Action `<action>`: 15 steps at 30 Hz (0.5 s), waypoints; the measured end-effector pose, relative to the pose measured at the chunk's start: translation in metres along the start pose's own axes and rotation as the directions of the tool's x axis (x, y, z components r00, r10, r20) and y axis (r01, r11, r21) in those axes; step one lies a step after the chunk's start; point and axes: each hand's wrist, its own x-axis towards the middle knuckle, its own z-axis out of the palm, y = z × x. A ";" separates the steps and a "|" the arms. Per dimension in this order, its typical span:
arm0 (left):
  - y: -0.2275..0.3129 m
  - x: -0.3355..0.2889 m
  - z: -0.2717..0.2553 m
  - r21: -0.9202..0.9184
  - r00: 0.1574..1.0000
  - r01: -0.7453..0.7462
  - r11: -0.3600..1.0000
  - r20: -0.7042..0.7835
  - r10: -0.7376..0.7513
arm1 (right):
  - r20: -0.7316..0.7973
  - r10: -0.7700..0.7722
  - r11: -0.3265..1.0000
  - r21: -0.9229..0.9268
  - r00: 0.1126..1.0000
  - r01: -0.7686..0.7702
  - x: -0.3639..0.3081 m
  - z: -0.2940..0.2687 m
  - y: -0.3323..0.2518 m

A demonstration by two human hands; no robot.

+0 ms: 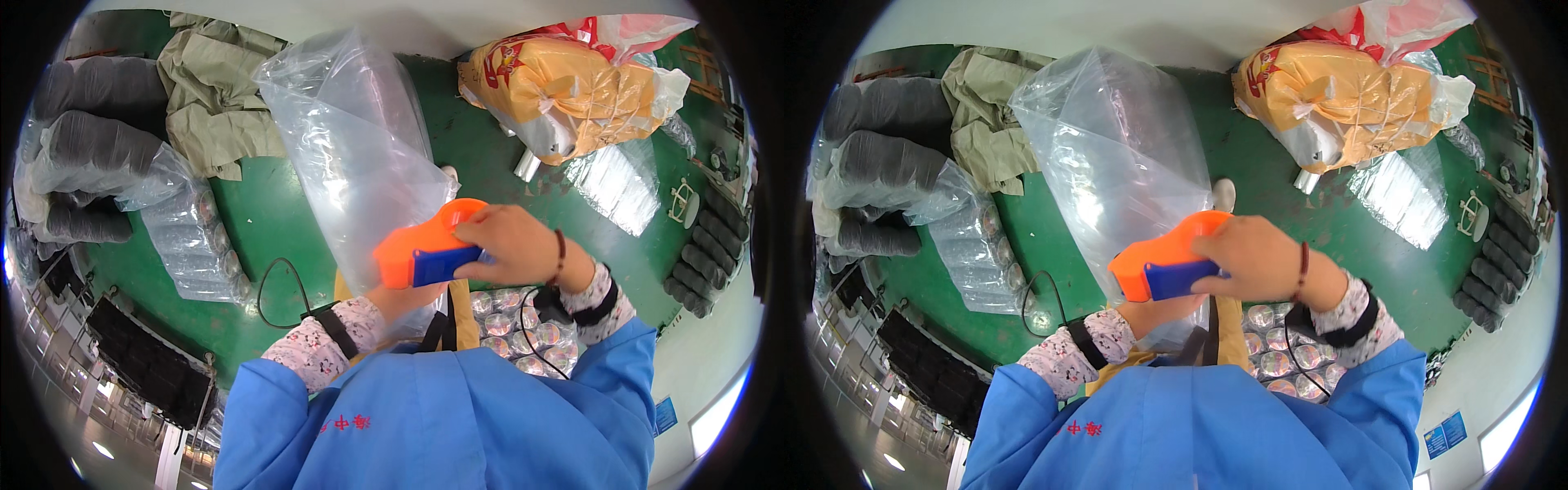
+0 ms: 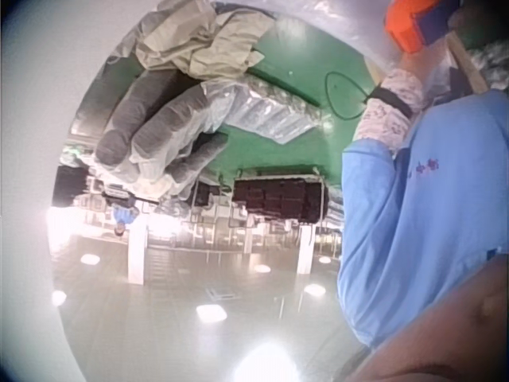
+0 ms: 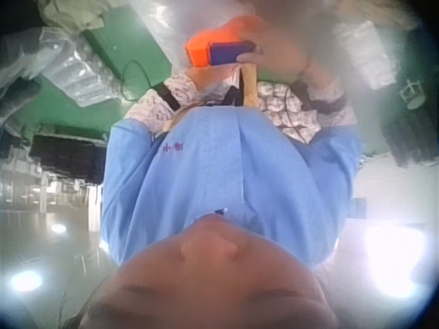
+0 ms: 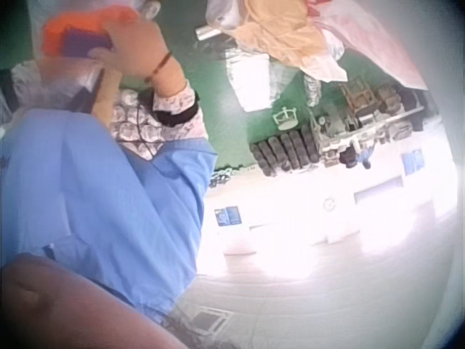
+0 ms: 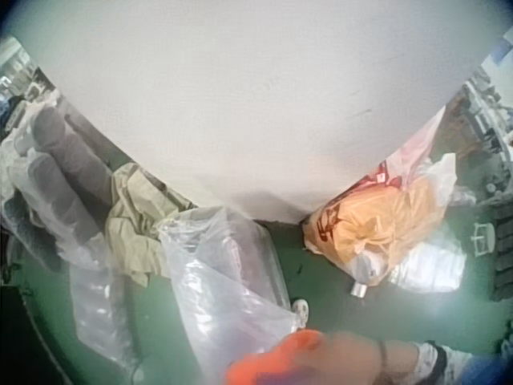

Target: The person packs cylindrical items into a clear plastic bag, seals it with a handheld heat sealer, and stacks the finished package. They then move to a table to weigh dark, compressed material on a digital scale, adjusting the amount by hand.

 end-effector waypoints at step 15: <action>-0.030 -0.036 -0.160 0.533 0.856 -0.493 0.688 0.155 0.493 | 0.608 0.059 0.944 0.224 0.792 -0.243 0.086 0.004 0.084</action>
